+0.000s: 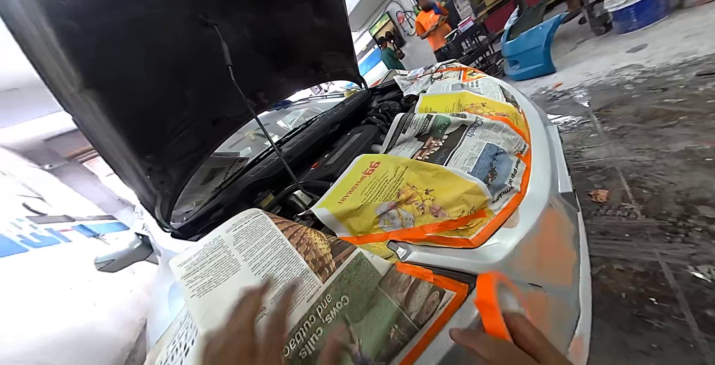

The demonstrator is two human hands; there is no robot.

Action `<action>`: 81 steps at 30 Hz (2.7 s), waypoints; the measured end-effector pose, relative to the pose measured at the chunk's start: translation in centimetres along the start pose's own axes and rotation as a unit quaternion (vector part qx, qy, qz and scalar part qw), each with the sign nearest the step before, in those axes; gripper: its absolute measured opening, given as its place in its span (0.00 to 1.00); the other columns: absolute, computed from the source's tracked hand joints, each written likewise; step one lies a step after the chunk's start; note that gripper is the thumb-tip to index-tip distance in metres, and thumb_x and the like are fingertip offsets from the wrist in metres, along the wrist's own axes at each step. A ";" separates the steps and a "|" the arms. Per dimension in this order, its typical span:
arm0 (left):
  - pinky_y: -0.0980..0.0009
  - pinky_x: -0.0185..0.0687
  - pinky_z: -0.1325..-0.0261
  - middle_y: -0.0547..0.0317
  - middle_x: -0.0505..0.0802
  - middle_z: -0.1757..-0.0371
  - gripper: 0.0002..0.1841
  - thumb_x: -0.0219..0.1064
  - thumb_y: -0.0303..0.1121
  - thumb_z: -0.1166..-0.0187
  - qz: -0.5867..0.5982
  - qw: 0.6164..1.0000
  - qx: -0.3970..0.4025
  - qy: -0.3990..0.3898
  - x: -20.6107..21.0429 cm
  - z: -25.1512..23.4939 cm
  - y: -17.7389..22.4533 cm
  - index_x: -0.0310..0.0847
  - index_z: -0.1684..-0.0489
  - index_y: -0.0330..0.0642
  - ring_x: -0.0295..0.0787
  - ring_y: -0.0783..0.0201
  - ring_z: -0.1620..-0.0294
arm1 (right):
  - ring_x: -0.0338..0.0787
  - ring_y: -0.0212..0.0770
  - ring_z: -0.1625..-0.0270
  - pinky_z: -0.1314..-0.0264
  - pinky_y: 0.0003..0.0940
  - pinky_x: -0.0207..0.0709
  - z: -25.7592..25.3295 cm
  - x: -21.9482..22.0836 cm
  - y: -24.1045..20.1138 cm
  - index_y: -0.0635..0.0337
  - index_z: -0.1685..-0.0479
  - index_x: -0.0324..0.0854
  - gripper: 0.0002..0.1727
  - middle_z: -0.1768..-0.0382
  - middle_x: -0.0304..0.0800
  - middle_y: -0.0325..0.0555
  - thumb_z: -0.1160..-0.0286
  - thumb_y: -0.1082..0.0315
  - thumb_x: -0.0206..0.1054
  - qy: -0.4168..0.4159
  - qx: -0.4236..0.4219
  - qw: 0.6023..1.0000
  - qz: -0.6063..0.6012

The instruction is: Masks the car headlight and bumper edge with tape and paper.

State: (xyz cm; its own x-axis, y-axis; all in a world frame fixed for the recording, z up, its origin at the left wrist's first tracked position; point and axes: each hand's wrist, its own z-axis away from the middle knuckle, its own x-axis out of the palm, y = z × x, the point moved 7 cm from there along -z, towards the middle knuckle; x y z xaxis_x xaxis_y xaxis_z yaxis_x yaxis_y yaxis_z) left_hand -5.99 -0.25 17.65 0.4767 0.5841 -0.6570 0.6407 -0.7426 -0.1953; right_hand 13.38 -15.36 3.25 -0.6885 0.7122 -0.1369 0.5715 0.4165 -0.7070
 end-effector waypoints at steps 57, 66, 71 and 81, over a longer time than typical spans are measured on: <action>0.38 0.81 0.41 0.47 0.93 0.50 0.12 0.70 0.41 0.17 0.090 0.989 -0.102 -0.059 8.0 -16.0 -7.8 0.88 0.50 0.41 0.89 0.45 0.44 | 0.77 0.62 0.28 0.35 0.60 0.76 -22.8 14.3 2.7 0.51 0.36 0.85 0.24 0.36 0.80 0.59 0.23 0.46 0.71 -0.154 0.068 0.950 0.263; 0.41 0.74 0.31 0.65 0.90 0.39 0.22 0.49 0.51 0.13 0.126 0.981 0.036 -0.141 12.4 -9.4 -5.3 0.89 0.40 0.56 0.85 0.60 0.33 | 0.86 0.58 0.36 0.37 0.63 0.81 -26.6 9.7 2.2 0.55 0.37 0.87 0.23 0.41 0.86 0.58 0.19 0.48 0.69 -0.196 0.028 0.971 0.136; 0.42 0.75 0.32 0.66 0.91 0.38 0.21 0.51 0.51 0.13 0.125 0.981 0.026 -0.149 12.6 -9.5 -5.6 0.89 0.40 0.57 0.85 0.60 0.33 | 0.87 0.50 0.42 0.41 0.57 0.82 -23.8 2.7 2.2 0.50 0.43 0.89 0.19 0.48 0.87 0.49 0.12 0.48 0.59 -0.092 -0.035 0.986 0.133; 0.42 0.72 0.31 0.67 0.90 0.39 0.22 0.51 0.56 0.12 0.118 0.985 0.009 -0.129 12.9 -9.3 -5.5 0.90 0.43 0.60 0.84 0.60 0.34 | 0.87 0.35 0.66 0.67 0.34 0.83 -16.8 1.7 3.9 0.42 0.09 0.57 0.31 0.42 0.89 0.37 0.13 0.67 0.48 -0.101 -0.024 0.994 0.036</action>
State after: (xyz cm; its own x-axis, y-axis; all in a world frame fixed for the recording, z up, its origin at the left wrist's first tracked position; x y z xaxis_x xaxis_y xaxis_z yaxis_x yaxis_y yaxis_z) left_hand 2.23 14.44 17.04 0.4400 0.2935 -0.8487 0.5190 -0.8544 -0.0264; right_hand 21.94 -3.06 11.88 -0.7175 0.6157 -0.3258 0.6399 0.3979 -0.6574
